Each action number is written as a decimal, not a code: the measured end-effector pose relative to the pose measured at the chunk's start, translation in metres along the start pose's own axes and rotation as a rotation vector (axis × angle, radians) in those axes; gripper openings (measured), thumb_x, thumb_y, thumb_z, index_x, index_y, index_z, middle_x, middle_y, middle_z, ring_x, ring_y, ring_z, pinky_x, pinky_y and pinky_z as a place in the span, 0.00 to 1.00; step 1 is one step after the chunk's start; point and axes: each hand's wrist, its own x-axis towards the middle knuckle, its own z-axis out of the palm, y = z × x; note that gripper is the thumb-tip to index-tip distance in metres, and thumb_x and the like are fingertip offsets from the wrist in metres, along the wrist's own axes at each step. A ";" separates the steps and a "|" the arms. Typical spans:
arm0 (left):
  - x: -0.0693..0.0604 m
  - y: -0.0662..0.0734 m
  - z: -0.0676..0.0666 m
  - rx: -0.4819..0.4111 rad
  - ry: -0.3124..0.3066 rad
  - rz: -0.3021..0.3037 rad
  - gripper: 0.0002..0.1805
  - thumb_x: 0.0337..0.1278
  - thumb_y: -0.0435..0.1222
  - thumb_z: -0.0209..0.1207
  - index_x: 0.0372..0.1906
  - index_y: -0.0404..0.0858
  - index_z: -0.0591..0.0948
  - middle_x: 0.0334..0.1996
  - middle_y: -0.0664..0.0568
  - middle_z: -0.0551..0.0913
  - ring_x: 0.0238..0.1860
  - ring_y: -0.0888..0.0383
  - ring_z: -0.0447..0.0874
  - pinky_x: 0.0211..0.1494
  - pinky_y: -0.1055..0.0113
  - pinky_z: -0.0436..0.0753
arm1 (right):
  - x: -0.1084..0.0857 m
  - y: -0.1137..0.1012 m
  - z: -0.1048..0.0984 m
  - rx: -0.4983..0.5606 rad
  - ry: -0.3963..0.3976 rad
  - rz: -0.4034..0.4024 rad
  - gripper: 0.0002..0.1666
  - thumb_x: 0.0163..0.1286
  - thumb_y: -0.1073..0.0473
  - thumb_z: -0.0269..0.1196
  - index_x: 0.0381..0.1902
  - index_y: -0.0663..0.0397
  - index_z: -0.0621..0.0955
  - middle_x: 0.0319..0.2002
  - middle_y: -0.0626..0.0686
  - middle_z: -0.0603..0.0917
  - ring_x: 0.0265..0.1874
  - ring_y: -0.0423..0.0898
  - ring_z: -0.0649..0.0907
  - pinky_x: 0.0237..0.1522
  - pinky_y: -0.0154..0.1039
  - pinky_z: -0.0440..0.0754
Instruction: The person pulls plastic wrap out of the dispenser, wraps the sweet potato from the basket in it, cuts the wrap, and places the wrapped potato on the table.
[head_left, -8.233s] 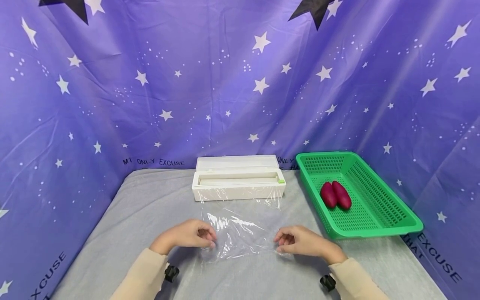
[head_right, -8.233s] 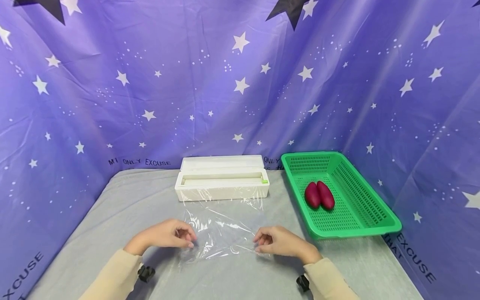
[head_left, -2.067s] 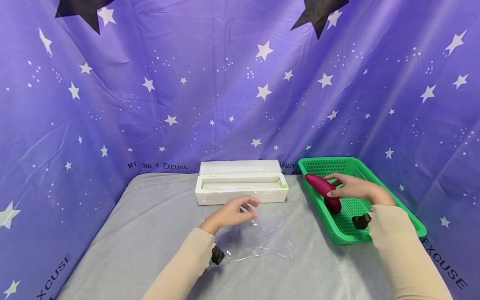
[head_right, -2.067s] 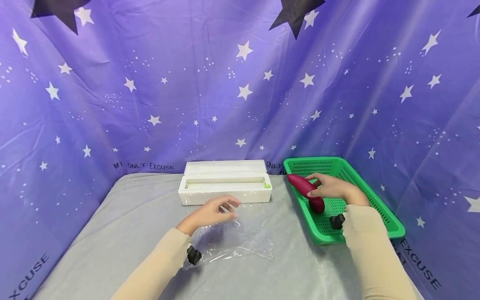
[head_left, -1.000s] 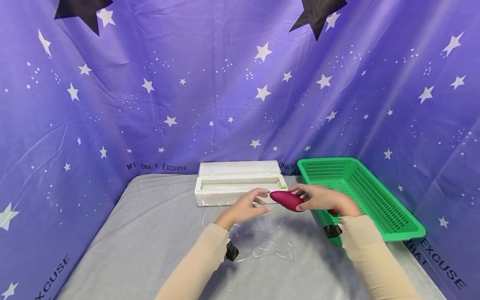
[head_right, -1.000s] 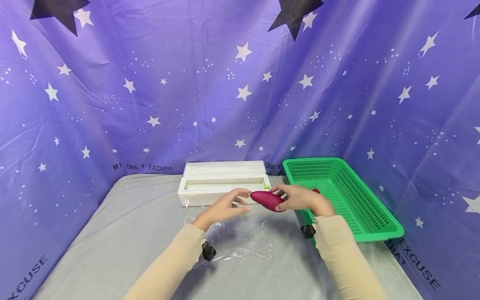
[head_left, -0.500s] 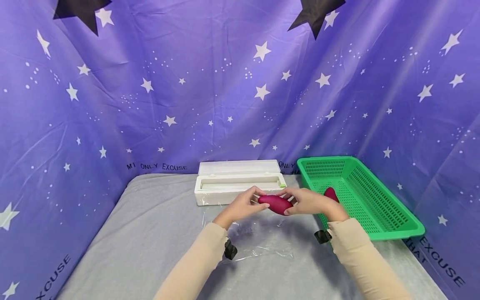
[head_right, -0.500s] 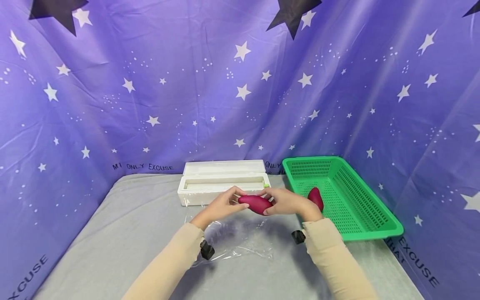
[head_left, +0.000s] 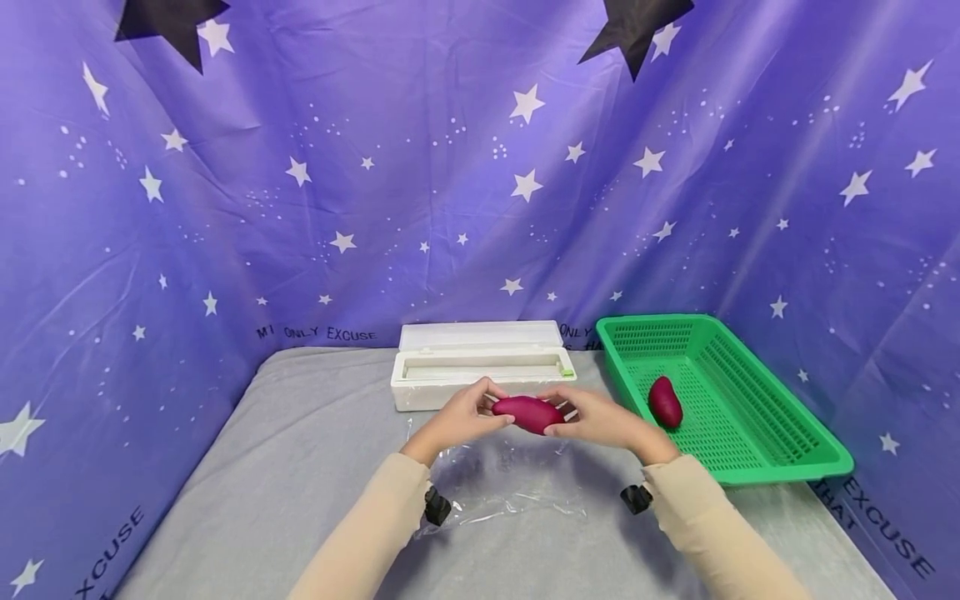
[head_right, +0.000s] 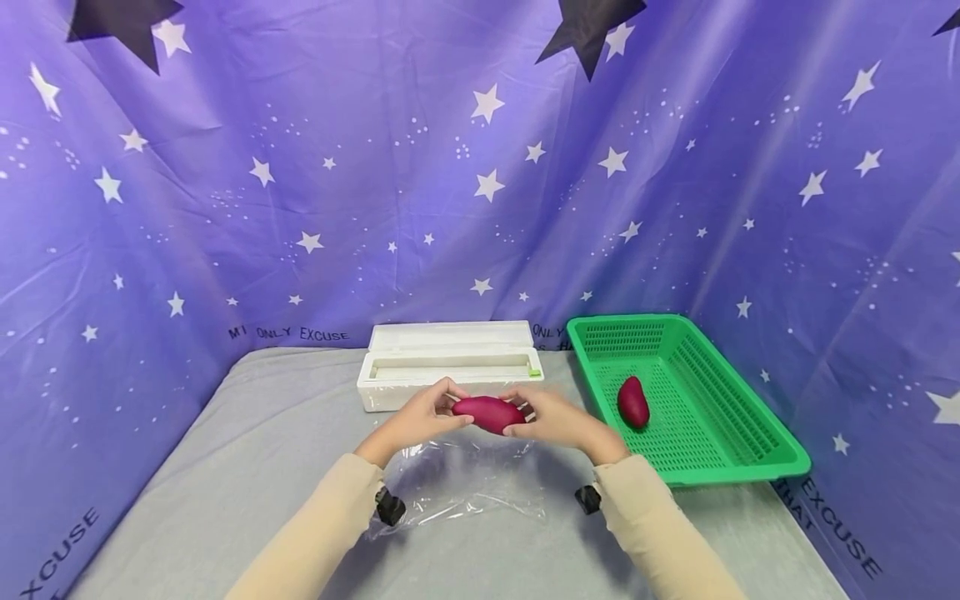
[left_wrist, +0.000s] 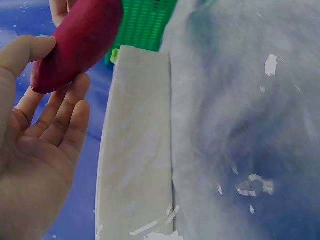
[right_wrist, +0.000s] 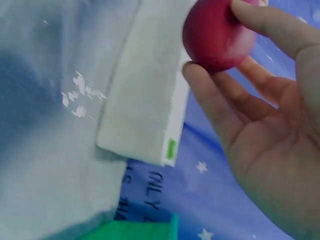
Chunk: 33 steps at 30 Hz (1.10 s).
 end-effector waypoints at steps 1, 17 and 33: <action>-0.002 -0.001 -0.001 0.001 -0.005 0.000 0.16 0.60 0.34 0.68 0.48 0.36 0.76 0.46 0.47 0.82 0.43 0.56 0.85 0.47 0.66 0.85 | 0.000 0.000 0.004 0.012 0.004 0.008 0.30 0.67 0.55 0.69 0.63 0.62 0.75 0.52 0.58 0.83 0.51 0.54 0.83 0.49 0.42 0.84; -0.034 0.005 -0.018 0.063 -0.086 -0.067 0.19 0.55 0.30 0.70 0.50 0.35 0.77 0.44 0.46 0.83 0.44 0.53 0.84 0.47 0.65 0.84 | 0.006 0.000 0.041 -0.027 0.066 -0.033 0.30 0.62 0.57 0.73 0.60 0.61 0.79 0.48 0.54 0.85 0.44 0.51 0.85 0.41 0.39 0.86; -0.054 -0.021 -0.013 0.243 -0.222 0.004 0.24 0.51 0.37 0.74 0.53 0.38 0.79 0.42 0.54 0.81 0.42 0.61 0.81 0.47 0.69 0.83 | -0.003 0.005 0.074 -0.066 0.008 -0.045 0.31 0.62 0.57 0.74 0.60 0.62 0.78 0.54 0.57 0.83 0.47 0.50 0.85 0.44 0.32 0.83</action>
